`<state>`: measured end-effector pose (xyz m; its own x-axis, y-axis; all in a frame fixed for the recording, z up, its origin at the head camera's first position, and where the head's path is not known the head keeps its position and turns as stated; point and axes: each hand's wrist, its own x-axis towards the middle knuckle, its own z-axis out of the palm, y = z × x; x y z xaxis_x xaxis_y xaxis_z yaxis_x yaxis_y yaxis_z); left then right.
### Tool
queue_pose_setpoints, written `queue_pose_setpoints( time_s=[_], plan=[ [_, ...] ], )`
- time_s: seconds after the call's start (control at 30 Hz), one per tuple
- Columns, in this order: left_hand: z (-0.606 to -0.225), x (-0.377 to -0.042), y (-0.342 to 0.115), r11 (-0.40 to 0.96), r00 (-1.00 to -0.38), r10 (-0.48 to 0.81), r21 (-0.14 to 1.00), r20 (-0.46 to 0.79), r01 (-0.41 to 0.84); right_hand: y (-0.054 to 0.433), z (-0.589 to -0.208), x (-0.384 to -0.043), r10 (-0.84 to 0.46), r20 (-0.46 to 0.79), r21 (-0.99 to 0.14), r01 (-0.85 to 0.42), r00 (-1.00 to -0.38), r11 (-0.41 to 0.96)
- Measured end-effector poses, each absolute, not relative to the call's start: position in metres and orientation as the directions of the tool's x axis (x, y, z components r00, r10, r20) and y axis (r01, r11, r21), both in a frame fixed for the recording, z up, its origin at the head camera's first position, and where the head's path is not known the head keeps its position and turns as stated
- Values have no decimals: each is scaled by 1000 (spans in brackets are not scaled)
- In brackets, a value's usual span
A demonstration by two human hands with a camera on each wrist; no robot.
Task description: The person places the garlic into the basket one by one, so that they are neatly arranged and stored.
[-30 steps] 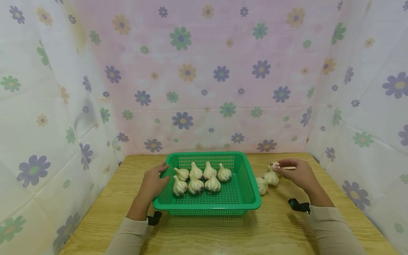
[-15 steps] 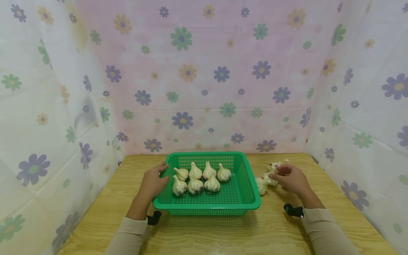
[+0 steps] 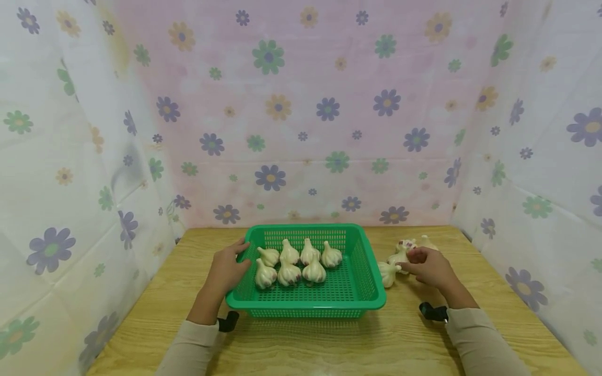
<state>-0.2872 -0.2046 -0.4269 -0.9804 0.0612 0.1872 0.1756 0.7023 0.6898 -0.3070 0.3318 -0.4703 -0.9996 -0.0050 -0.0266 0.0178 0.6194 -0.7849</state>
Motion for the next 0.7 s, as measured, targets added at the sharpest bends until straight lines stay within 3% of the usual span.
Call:
queue_pose_setpoints(
  time_s=[0.7],
  plan=[
    [-425,-287,-204,716,-979,55,675,198,177,334,-469,-306,-19,-68,-793,43,-997,608]
  ],
)
